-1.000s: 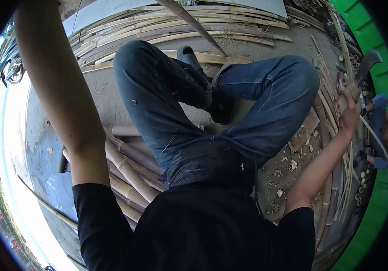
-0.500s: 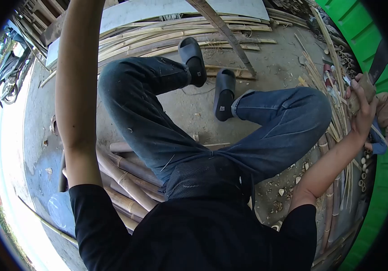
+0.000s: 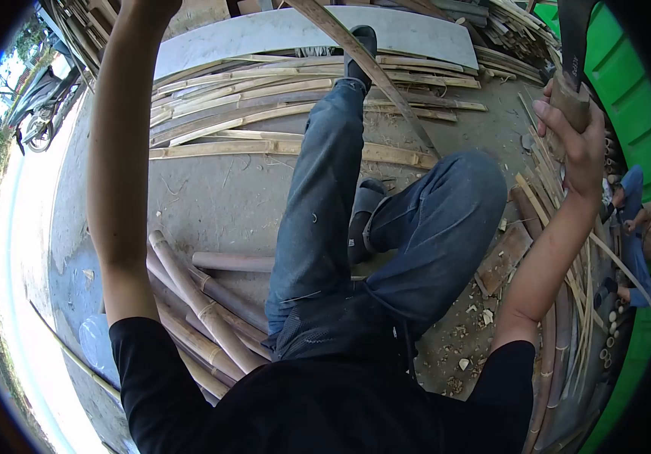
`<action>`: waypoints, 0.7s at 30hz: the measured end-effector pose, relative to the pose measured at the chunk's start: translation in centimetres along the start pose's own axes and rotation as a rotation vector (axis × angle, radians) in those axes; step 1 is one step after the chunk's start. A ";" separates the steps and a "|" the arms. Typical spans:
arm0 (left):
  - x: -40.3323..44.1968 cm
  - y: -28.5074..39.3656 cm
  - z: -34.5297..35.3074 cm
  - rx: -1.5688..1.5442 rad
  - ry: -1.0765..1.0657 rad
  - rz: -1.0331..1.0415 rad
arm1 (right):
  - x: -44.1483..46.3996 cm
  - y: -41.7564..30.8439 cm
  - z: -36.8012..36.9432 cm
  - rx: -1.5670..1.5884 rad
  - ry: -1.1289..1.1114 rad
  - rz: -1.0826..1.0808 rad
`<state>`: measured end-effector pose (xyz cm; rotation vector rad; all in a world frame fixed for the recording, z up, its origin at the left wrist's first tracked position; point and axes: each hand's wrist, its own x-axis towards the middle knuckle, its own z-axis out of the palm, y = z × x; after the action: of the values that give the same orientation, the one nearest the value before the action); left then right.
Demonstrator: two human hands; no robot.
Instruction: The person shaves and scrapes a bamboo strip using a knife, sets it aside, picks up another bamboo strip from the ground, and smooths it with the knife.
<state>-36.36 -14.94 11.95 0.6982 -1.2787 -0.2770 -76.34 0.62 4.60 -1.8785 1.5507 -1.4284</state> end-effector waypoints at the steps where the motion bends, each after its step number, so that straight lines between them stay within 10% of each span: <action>1: 0.2 -0.3 0.3 0.004 0.001 0.006 | 0.7 0.6 0.5 0.005 -0.049 -0.010; 21: 0.5 -4.3 0.7 -0.292 0.075 -0.110 | -2.2 4.4 -1.5 -0.063 0.068 0.179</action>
<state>-36.12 -18.76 9.79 0.5241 -1.1016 -0.5121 -79.83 1.40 0.91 -1.6912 1.7665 -1.3923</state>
